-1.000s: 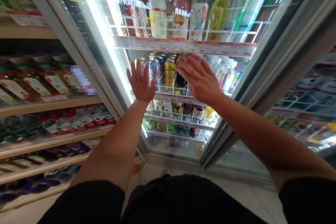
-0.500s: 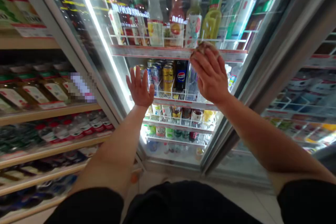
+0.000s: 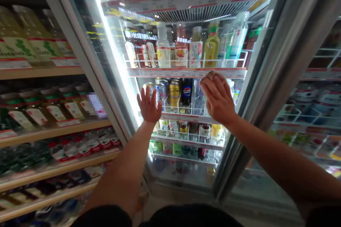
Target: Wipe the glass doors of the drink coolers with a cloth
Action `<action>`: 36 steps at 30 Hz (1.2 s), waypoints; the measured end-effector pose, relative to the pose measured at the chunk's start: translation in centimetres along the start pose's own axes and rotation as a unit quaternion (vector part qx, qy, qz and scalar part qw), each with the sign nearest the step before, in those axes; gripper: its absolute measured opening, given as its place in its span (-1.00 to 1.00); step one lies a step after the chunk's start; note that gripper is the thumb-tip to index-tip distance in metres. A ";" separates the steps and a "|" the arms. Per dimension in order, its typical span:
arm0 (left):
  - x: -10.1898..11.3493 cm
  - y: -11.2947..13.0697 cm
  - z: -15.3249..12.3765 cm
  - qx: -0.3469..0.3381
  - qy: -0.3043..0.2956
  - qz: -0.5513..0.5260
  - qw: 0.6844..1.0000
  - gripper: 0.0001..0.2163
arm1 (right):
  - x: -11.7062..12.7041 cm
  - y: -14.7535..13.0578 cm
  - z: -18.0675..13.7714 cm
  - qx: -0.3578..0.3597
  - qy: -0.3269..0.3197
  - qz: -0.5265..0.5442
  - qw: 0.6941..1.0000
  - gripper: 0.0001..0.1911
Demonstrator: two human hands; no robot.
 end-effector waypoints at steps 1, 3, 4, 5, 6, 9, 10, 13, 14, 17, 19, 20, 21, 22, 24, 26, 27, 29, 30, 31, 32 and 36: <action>0.0 0.0 0.0 0.004 -0.003 -0.007 1.000 -0.40 | -0.5 -0.5 -1.0 0.044 -0.031 0.011 0.998 -0.22; 0.0 0.0 0.0 0.006 -0.006 -0.002 1.000 -0.39 | -1.3 -1.4 -2.7 0.142 -0.113 0.035 0.983 -0.19; 0.0 0.0 0.0 0.005 -0.004 0.007 1.000 -0.40 | -1.4 -1.5 -3.0 0.171 -0.140 0.039 0.974 -0.18; 0.0 0.0 0.0 0.000 -0.001 0.019 1.000 -0.40 | -1.3 -1.2 -2.8 0.175 -0.149 0.033 0.973 -0.18; 0.0 0.0 0.0 -0.005 0.001 0.030 1.000 -0.41 | -0.9 -0.8 -2.1 0.156 -0.136 0.018 0.978 -0.19; -0.1 -0.1 -0.1 -0.012 0.006 0.044 0.999 -0.42 | 0.5 0.8 0.9 0.040 -0.042 -0.025 0.998 -0.23; -0.1 -0.1 0.0 -0.011 0.007 0.041 0.999 -0.42 | 0.7 1.0 1.4 0.007 -0.013 -0.025 1.000 -0.24; -0.1 -0.1 0.0 0.007 0.003 0.031 0.999 -0.40 | -0.5 -0.3 0.4 -0.002 -0.010 0.004 1.000 -0.21; -0.1 -0.1 0.1 0.010 0.001 0.028 1.000 -0.39 | -1.2 -1.2 -0.4 0.033 -0.042 0.016 0.998 -0.20; -0.1 -0.1 0.0 0.007 -0.002 0.024 1.000 -0.39 | -3.0 -3.3 -2.0 0.160 -0.160 0.040 0.973 -0.20; -0.1 -0.2 -0.1 0.000 0.003 0.025 1.000 -0.41 | -3.0 -3.5 -0.7 0.165 -0.177 0.034 0.970 -0.23; -0.1 -0.3 -0.1 -0.001 0.007 0.025 1.000 -0.41 | -2.7 -3.2 0.6 0.141 -0.156 0.027 0.977 -0.24; -0.1 -0.4 -0.1 -0.002 0.010 0.025 1.000 -0.42 | -2.2 -2.9 2.1 0.107 -0.124 0.020 0.986 -0.25; -0.1 -0.6 -0.1 -0.004 0.013 0.023 1.000 -0.42 | -1.8 -2.6 3.5 0.071 -0.087 0.015 0.994 -0.24; 0.0 -0.5 0.2 -0.010 0.013 0.019 1.000 -0.42 | -1.6 -2.7 5.1 0.013 -0.027 0.017 0.999 -0.22; 0.2 0.3 0.5 -0.005 0.015 0.016 1.000 -0.42 | -2.6 -3.9 4.8 0.001 -0.026 0.034 0.999 -0.17; 0.4 1.1 0.7 0.006 0.023 0.011 1.000 -0.43 | -3.4 -4.9 4.1 0.010 -0.047 0.045 0.998 -0.14; 0.9 3.6 0.7 0.039 0.053 -0.015 0.998 -0.43 | -5.3 -6.9 2.2 0.036 -0.104 0.071 0.991 -0.10; 1.0 5.1 0.5 0.048 0.068 -0.039 0.996 -0.43 | -6.2 -7.7 1.4 0.039 -0.125 0.085 0.988 -0.10; 1.0 6.8 0.3 0.045 0.077 -0.070 0.994 -0.42 | -6.8 -8.2 0.8 0.032 -0.137 0.102 0.985 -0.11; 0.9 8.6 0.0 0.029 0.075 -0.106 0.991 -0.41 | -7.2 -8.5 0.5 0.021 -0.144 0.124 0.982 -0.13; -0.4 13.0 -1.1 -0.024 0.030 -0.204 0.978 -0.43 | -5.6 -8.0 1.8 -0.049 -0.146 0.276 0.949 -0.19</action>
Point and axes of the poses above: each hand's wrist, its own z-axis towards the middle knuckle, its own x-axis out of the back of the hand, y = z × x, the point moved 3 cm from there along z, towards the middle knuckle, and after that the axes turned 10 degrees about -x, right-handed, at the moved point
